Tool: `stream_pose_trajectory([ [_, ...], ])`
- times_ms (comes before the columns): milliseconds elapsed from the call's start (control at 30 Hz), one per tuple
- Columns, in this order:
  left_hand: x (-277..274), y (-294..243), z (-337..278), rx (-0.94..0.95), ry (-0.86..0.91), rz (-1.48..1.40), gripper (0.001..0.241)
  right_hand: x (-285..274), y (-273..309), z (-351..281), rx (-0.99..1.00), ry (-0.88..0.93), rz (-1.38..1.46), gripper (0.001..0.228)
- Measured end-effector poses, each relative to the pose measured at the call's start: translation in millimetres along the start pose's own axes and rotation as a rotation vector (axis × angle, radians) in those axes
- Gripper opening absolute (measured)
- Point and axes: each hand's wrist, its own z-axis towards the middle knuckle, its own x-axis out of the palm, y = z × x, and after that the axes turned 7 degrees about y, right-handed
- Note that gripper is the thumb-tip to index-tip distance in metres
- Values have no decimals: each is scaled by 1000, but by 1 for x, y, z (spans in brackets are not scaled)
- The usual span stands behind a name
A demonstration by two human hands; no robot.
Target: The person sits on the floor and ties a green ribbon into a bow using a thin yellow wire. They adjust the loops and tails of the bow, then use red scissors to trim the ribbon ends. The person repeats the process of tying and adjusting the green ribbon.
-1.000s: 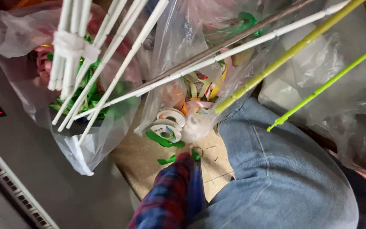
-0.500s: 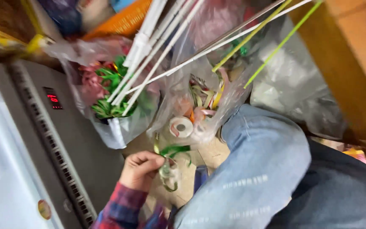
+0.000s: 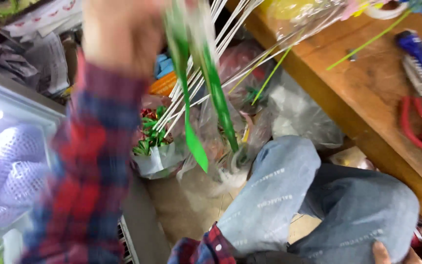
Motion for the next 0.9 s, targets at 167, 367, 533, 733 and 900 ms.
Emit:
stream_pose_trajectory([
  [167, 47, -7, 21, -77, -1, 8, 16, 14, -10, -19, -156, -235, -225, 74],
  [367, 92, -21, 47, -149, -26, 24, 22, 23, -19, -16, -208, -341, -322, 72],
  [533, 111, -30, 53, -220, -48, 13, 28, 20, -8, -22, -179, -440, -593, 71],
  [733, 135, -55, 7, -144, 700, -365, 26, -33, 100, -25, -476, -418, -231, 66],
  [900, 156, 1, -31, -476, 312, -437, 7, -124, 283, -65, -141, 209, 530, 31],
])
